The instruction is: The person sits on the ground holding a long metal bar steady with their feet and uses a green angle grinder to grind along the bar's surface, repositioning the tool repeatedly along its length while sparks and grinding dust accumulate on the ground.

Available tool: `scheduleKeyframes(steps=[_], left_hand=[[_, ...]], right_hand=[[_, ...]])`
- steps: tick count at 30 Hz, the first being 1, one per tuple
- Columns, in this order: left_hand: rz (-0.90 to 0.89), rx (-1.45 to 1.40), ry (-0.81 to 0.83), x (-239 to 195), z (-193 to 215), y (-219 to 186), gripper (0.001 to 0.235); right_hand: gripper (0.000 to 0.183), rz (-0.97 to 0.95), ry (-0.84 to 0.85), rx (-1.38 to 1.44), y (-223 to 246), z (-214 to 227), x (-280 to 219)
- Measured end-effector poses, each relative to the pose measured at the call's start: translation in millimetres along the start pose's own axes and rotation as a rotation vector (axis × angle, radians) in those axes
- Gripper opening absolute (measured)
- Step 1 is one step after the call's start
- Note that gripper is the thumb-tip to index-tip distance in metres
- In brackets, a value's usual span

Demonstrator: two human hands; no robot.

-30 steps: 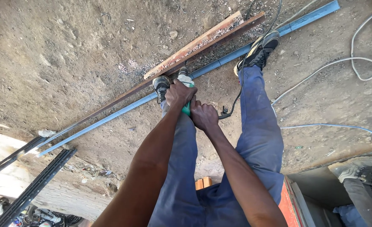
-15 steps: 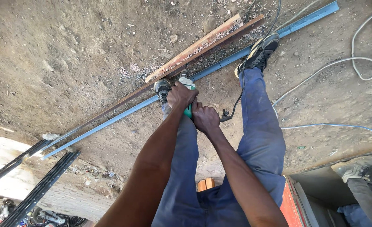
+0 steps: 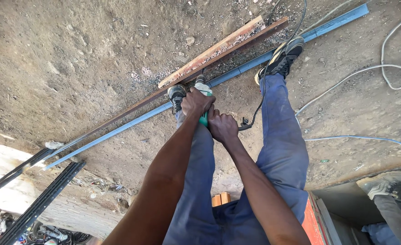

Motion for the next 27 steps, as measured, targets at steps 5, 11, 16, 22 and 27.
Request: scheduleKeyframes(steps=[5, 11, 16, 22, 27], left_hand=[[-0.007, -0.014, -0.010, 4.4, -2.9, 2.9, 0.080], [-0.002, -0.046, -0.009, 1.4, 0.2, 3.8, 0.083], [0.019, -0.034, -0.001, -0.5, 1.6, 4.9, 0.081], [0.027, -0.037, -0.004, 5.6, -2.1, 5.2, 0.077], [0.027, -0.038, 0.014, 9.2, -6.4, 5.4, 0.083]], right_hand=[[0.062, 0.000, 0.004, 0.007, 1.9, -3.3, 1.9], [0.057, 0.024, -0.018, 0.008, 4.2, 6.6, 2.6], [0.056, 0.034, -0.015, 0.000, 6.8, 11.6, 4.2], [0.055, 0.037, -0.053, -0.033, 4.3, 7.2, 3.9], [0.052, 0.016, -0.083, -0.044, 6.3, 18.7, 3.0]])
Point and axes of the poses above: each hand's wrist, its own x-axis towards the middle knuckle, its own z-axis out of the back of the hand, y = z × x, the point moved 8 cm from there along x, towards the middle knuckle, and after that the axes turned 8 degrees about x, right-handed, at the moved point
